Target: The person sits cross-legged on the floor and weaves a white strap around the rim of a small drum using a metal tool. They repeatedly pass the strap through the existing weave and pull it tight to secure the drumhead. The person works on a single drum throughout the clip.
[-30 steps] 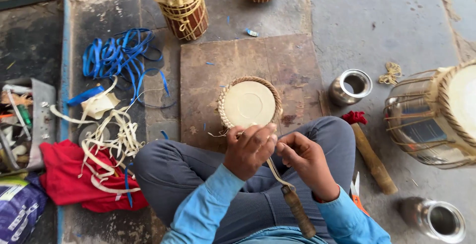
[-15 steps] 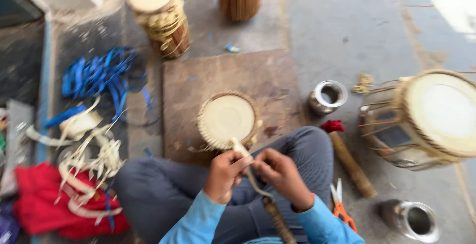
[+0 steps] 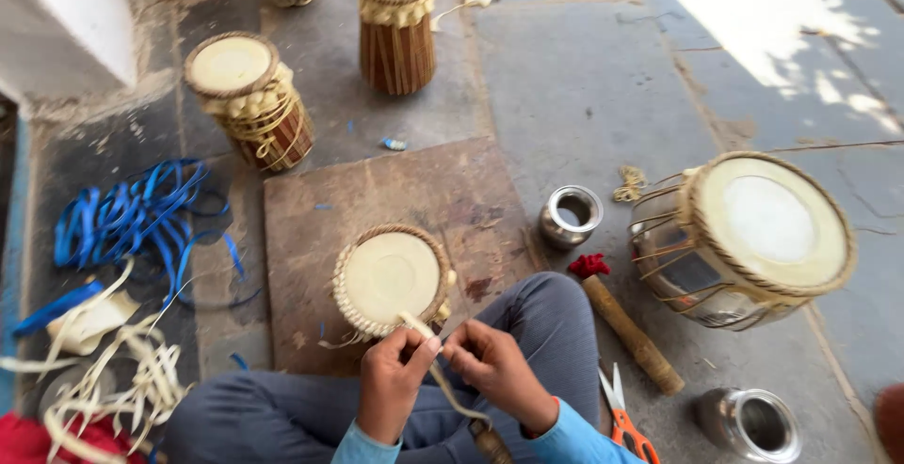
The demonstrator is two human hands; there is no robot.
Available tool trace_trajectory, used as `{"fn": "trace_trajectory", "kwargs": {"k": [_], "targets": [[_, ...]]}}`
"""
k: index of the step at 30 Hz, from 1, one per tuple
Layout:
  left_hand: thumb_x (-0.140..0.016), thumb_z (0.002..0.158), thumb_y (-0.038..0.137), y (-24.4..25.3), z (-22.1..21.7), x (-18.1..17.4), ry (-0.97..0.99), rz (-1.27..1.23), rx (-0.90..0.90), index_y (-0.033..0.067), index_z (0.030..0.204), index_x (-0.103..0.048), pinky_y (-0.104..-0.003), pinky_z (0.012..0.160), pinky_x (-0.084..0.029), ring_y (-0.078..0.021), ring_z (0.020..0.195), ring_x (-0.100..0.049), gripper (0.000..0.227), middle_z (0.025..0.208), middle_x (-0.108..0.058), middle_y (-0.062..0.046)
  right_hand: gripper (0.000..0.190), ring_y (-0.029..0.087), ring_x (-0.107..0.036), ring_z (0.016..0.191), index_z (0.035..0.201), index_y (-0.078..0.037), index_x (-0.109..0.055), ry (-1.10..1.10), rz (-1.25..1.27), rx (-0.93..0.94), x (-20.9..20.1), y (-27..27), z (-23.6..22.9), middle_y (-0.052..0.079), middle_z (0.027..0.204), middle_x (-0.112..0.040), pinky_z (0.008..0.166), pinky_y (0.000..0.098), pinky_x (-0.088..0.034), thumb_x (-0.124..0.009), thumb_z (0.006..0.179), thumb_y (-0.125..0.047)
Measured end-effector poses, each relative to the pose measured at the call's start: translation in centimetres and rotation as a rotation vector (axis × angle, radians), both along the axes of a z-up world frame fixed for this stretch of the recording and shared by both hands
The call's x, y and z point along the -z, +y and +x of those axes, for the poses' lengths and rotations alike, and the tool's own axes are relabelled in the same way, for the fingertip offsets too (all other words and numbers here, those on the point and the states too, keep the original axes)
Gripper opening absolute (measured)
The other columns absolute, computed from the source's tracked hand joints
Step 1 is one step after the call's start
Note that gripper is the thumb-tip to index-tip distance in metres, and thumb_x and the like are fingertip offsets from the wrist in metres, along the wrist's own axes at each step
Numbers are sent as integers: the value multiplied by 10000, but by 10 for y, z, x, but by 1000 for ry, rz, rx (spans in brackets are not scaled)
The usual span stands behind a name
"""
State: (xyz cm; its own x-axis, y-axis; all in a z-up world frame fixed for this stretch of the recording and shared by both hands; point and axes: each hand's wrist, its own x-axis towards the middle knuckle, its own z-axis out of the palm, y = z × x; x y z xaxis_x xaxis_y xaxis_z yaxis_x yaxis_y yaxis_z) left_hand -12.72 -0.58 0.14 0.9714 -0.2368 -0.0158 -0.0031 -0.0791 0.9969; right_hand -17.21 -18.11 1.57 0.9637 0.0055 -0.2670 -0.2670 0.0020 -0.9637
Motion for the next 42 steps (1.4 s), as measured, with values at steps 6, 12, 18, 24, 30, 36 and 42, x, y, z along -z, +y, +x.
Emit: {"fn": "trace_trajectory", "kwargs": {"k": [6, 12, 18, 24, 30, 36, 42], "targets": [[-776, 892, 139, 8, 10, -4, -279, 168, -245, 22, 802, -652, -314, 552, -446, -176, 577, -532, 193, 721, -577, -52, 209, 79, -521, 650, 914, -49, -684, 93, -108, 91, 5, -15, -17, -14, 736, -575, 581, 254, -467, -653, 970, -248], [-742, 887, 73, 17, 26, 2, -481, 153, -345, 23, 863, -601, -331, 710, -512, -199, 816, -599, 151, 976, -597, -80, 344, 101, -603, 780, 1231, -8, -622, 169, 115, 30, 26, -29, -67, 24, 896, -640, 706, 244, -507, -575, 1007, -265], [-702, 916, 75, 16, 24, 12, -471, 169, -352, 23, 866, -566, -346, 778, -522, -225, 875, -605, 154, 1024, -598, -97, 745, 119, -538, 529, 1529, -141, -408, 430, 268, -177, 28, -12, -105, 34, 750, -528, 489, 274, -459, -728, 858, -173], [-689, 937, 83, 11, 26, 14, -491, 194, -376, 24, 871, -556, -365, 815, -521, -246, 930, -608, 159, 1051, -602, -104, 649, 115, -473, 420, 1465, -97, -500, 485, 239, -77, 38, 2, -99, 26, 662, -454, 379, 273, -425, -720, 866, -213], [-698, 948, 112, 9, 25, 19, -486, 205, -375, 30, 877, -563, -378, 840, -523, -252, 951, -615, 174, 1070, -605, -94, 602, 117, -482, 440, 1427, -108, -515, 544, 242, -51, 37, 0, -101, 19, 668, -465, 398, 269, -427, -715, 867, -201], [-742, 902, 153, 5, 21, 19, -531, 351, -399, 60, 845, -607, -425, 908, -461, -267, 1019, -561, 173, 1098, -618, -70, 634, 117, -487, 449, 1452, -119, -516, 543, 268, -56, 43, 0, -103, 21, 673, -474, 404, 265, -429, -723, 859, -199], [-778, 863, 207, 0, 14, 9, -589, 499, -364, 121, 850, -671, -447, 917, -399, -257, 1059, -547, 137, 1120, -646, -11, 577, 129, -546, 544, 1427, -47, -522, 416, 369, -167, 47, -6, -101, 50, 740, -518, 485, 257, -468, -718, 913, -217]]}}
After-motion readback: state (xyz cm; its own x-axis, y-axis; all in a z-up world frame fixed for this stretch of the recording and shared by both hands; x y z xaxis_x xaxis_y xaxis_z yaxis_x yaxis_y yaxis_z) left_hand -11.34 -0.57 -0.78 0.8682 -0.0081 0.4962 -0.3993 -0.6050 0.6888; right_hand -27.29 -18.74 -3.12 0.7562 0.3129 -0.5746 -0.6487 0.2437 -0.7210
